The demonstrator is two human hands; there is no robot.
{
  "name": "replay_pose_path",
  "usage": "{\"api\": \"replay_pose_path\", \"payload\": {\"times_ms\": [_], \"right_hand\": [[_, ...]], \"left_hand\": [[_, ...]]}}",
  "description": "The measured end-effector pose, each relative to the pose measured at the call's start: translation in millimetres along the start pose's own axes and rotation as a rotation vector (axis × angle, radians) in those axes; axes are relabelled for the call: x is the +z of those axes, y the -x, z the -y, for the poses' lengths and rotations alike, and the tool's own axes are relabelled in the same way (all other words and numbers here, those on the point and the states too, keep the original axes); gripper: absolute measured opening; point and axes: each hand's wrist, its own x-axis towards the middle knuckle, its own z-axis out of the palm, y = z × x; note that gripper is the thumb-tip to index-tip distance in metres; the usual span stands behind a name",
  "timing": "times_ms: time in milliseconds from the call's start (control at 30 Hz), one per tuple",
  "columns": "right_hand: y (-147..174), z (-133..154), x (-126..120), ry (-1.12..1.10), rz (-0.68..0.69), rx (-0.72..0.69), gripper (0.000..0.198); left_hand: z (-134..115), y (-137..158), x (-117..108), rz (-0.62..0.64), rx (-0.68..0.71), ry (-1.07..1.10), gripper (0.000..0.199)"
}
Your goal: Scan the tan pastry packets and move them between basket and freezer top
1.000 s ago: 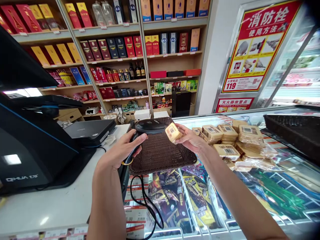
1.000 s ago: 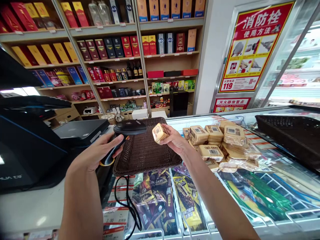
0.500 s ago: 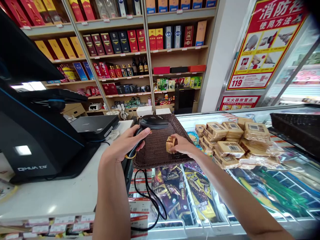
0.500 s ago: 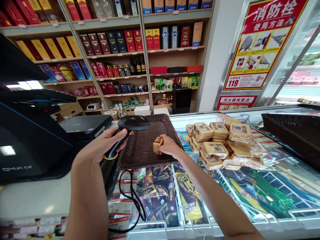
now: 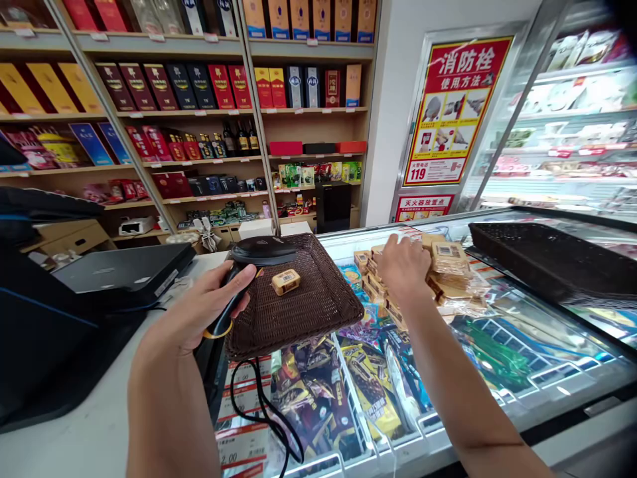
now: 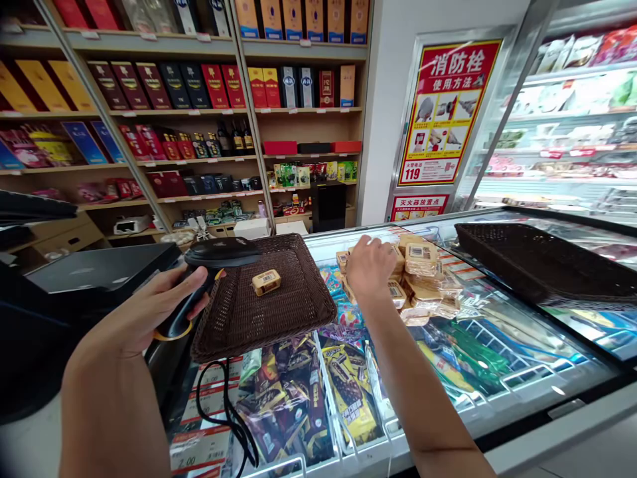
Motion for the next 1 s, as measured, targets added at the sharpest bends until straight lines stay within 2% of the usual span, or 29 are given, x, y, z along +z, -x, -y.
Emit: {"api": "replay_pose_path", "payload": {"times_ms": [67,133,367,567,667,833,1000], "right_hand": [[-4,-9,-3,0.054,0.098,0.104,0.040],[-6,-12,-1,0.084,0.125,0.104,0.042],[-8,4,19,0.022,-0.031,-0.004,0.046],[-4,32,41,-0.264,-0.373,-0.300,0.056],[2,44,50,-0.383,-0.481,-0.393,0.052],[12,54,51,-0.382,-0.509,-0.464,0.045],[18,59,42,-0.366,-0.479,-0.443,0.044]], "left_hand": [[-3,2,2,0.001,0.024,-0.028,0.048],[-7,3,5,0.012,0.037,-0.053,0.050],[-14,4,18,0.073,0.051,-0.077,0.051],[-14,6,25,0.084,0.081,-0.017,0.049],[-17,8,26,0.086,0.072,-0.004,0.049],[-17,8,29,0.066,0.064,-0.014,0.049],[-16,6,30,0.076,0.042,-0.023,0.049]]}}
